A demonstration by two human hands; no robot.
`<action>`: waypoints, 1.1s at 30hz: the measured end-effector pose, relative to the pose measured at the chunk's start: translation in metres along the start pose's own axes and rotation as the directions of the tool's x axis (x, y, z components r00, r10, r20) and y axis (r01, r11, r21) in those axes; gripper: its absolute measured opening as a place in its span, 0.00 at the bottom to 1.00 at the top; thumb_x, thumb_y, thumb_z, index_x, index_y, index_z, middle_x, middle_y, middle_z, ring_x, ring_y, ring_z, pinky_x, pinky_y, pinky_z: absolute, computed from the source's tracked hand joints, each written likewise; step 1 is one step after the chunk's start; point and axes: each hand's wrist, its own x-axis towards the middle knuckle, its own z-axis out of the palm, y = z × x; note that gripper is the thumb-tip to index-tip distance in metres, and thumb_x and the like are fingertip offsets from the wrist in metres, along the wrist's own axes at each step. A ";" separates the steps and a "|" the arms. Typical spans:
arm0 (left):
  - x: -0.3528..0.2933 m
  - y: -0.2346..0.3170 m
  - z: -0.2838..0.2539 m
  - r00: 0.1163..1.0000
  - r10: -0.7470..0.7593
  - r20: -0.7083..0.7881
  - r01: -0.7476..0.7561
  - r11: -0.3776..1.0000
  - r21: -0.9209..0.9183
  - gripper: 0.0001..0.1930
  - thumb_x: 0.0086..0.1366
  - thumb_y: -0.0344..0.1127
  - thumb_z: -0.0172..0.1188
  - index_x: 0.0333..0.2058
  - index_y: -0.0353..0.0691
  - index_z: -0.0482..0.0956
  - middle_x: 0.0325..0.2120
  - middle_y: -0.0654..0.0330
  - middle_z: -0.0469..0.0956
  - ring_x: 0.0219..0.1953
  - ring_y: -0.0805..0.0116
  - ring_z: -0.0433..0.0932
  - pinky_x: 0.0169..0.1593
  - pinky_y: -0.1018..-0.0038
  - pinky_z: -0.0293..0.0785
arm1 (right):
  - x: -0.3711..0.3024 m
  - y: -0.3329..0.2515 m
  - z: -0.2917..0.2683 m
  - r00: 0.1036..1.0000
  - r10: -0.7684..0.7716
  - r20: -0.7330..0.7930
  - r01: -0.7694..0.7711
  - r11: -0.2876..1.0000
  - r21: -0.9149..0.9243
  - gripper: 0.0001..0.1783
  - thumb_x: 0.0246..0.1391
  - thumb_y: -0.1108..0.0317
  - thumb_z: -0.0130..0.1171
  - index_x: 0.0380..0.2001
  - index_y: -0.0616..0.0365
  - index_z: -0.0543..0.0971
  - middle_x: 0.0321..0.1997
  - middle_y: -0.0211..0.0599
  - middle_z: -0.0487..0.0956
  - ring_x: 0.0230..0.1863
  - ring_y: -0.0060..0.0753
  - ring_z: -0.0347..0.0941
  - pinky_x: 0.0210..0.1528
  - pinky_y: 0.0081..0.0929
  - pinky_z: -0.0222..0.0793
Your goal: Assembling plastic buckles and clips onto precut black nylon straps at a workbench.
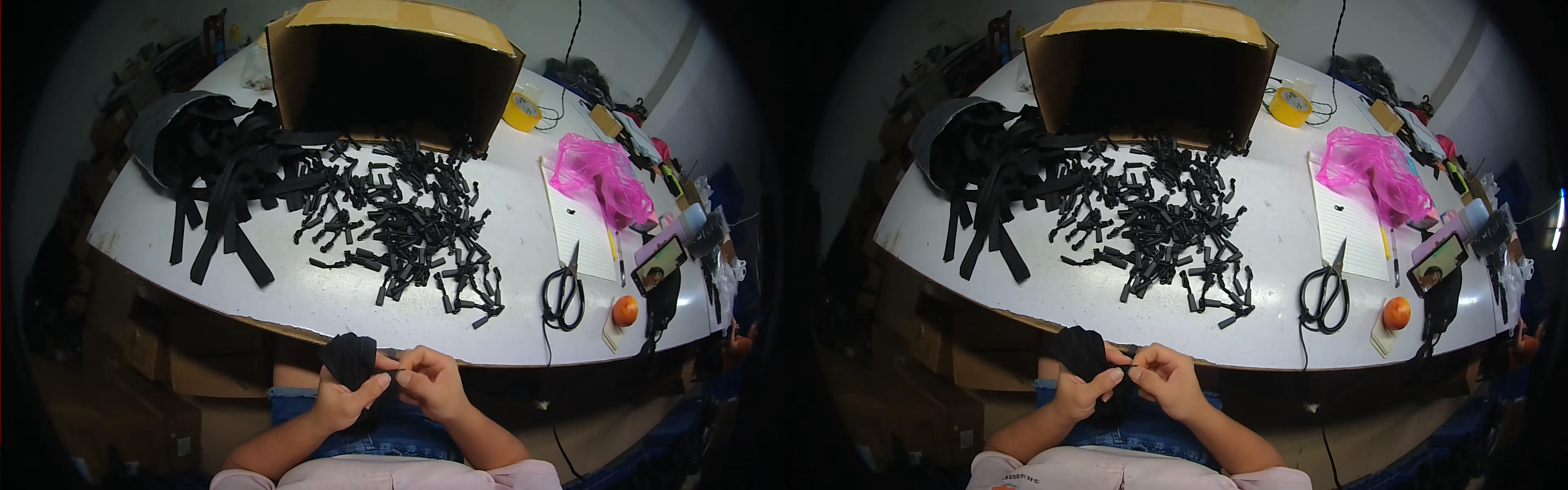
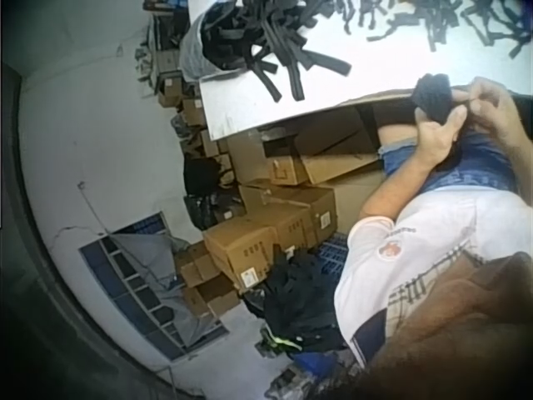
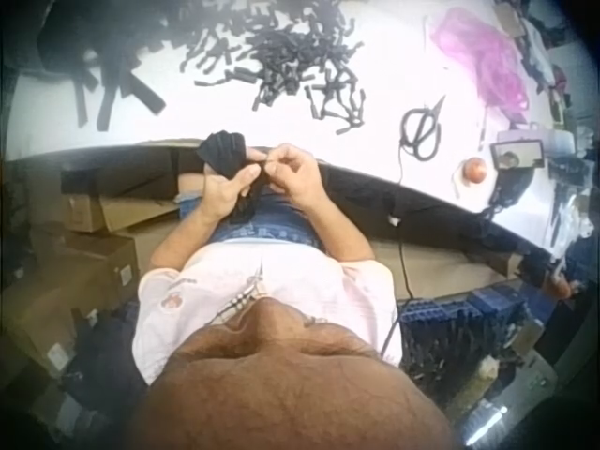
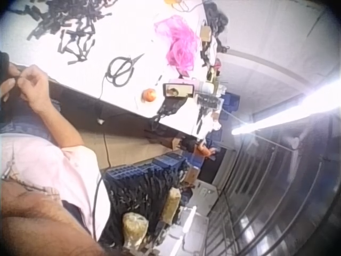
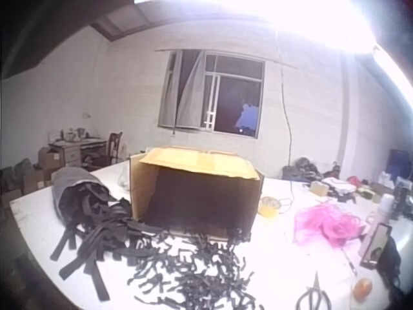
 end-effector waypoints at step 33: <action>-0.011 -0.014 -0.007 0.989 0.144 -0.015 -0.132 0.938 0.320 0.06 0.50 0.26 0.59 0.28 0.35 0.73 0.14 0.70 0.67 0.16 0.86 0.61 0.21 0.88 0.58 | -0.008 -0.001 0.008 0.882 -0.466 0.071 0.432 0.738 -0.518 0.06 0.42 0.76 0.56 0.28 0.65 0.72 0.23 0.37 0.72 0.19 0.19 0.66 0.20 0.15 0.60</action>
